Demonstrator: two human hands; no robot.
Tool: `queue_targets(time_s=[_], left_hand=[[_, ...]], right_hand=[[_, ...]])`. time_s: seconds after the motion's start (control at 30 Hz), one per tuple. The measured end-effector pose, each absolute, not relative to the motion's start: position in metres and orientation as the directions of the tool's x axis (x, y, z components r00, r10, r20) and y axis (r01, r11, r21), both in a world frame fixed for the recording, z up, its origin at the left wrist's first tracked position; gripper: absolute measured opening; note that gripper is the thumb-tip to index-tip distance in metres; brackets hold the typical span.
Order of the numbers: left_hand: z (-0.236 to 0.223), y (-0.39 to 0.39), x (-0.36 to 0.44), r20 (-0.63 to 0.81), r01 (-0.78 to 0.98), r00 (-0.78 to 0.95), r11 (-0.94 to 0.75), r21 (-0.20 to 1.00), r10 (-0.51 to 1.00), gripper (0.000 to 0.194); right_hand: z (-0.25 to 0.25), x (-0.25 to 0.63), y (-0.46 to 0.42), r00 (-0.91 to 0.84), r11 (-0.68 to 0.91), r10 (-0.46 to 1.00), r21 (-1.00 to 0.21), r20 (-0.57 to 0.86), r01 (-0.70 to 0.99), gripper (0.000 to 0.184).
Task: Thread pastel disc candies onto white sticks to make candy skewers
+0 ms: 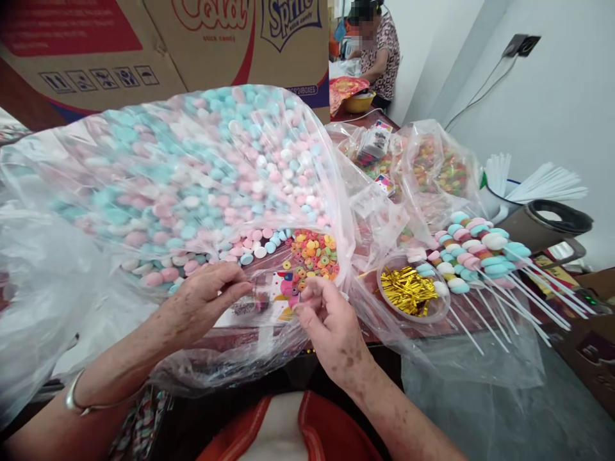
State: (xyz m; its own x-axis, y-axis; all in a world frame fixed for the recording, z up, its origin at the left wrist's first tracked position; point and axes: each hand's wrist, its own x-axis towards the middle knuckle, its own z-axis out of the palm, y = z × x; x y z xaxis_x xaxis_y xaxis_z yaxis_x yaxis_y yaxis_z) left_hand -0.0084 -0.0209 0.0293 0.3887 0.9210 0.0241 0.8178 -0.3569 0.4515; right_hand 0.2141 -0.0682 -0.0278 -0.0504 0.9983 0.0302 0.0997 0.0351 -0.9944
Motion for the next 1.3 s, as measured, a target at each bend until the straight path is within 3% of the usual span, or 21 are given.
queue_targets(time_s=[0.1, 0.2, 0.3, 0.37, 0.47, 0.6, 0.8, 0.9, 1.0, 1.07, 1.3], left_hand=[[0.037, -0.027, -0.001, -0.039, 0.76, 0.376, -0.284, 0.585, 0.926, 0.031], [0.032, -0.031, 0.009, -0.047, 0.743, 0.366, -0.261, 0.616, 0.929, 0.028], [0.024, -0.034, 0.017, 0.074, 0.708, 0.342, -0.308, 0.636, 0.937, 0.024], [0.021, -0.034, 0.022, 0.143, 0.665, 0.373, -0.372, 0.648, 0.917, 0.029], [0.021, -0.034, 0.026, 0.091, 0.63, 0.459, -0.395, 0.668, 0.884, 0.016], [0.021, -0.032, 0.027, -0.079, 0.602, 0.494, -0.274, 0.75, 0.866, 0.032], [0.017, -0.032, 0.031, -0.133, 0.537, 0.516, -0.198, 0.82, 0.846, 0.04], [0.013, -0.032, 0.035, -0.145, 0.473, 0.51, -0.136, 0.87, 0.848, 0.033], [0.009, -0.029, 0.037, -0.07, 0.419, 0.508, -0.175, 0.891, 0.859, 0.024], [0.007, -0.026, 0.037, -0.044, 0.431, 0.504, -0.207, 0.878, 0.862, 0.028], [0.006, -0.019, 0.036, -0.063, 0.375, 0.422, -0.111, 0.92, 0.904, 0.023]], right_hand=[[-0.032, 0.209, -0.06, -0.007, 0.01, 1.0, -0.999, 0.01, 0.038, 0.047], [-0.032, 0.209, -0.057, -0.089, -0.019, 0.996, -1.0, -0.018, -0.012, 0.027], [-0.029, 0.213, -0.057, -0.088, -0.004, 0.996, -1.0, -0.004, -0.002, 0.018], [-0.027, 0.216, -0.057, -0.09, 0.046, 0.995, -0.997, 0.041, 0.055, 0.015], [-0.024, 0.22, -0.058, -0.105, 0.199, 0.978, -0.961, 0.181, 0.192, 0.014], [-0.025, 0.223, -0.057, -0.143, 0.358, 0.934, -0.868, 0.328, 0.345, 0.017], [-0.025, 0.224, -0.058, -0.137, 0.465, 0.876, -0.733, 0.462, 0.497, 0.033], [-0.023, 0.224, -0.055, -0.121, 0.488, 0.85, -0.677, 0.513, 0.551, 0.04], [-0.02, 0.225, -0.053, -0.119, 0.49, 0.845, -0.664, 0.522, 0.565, 0.044], [-0.018, 0.226, -0.051, -0.134, 0.484, 0.856, -0.683, 0.499, 0.547, 0.045], [-0.007, 0.233, -0.052, -0.167, 0.469, 0.876, -0.721, 0.451, 0.51, 0.025]])
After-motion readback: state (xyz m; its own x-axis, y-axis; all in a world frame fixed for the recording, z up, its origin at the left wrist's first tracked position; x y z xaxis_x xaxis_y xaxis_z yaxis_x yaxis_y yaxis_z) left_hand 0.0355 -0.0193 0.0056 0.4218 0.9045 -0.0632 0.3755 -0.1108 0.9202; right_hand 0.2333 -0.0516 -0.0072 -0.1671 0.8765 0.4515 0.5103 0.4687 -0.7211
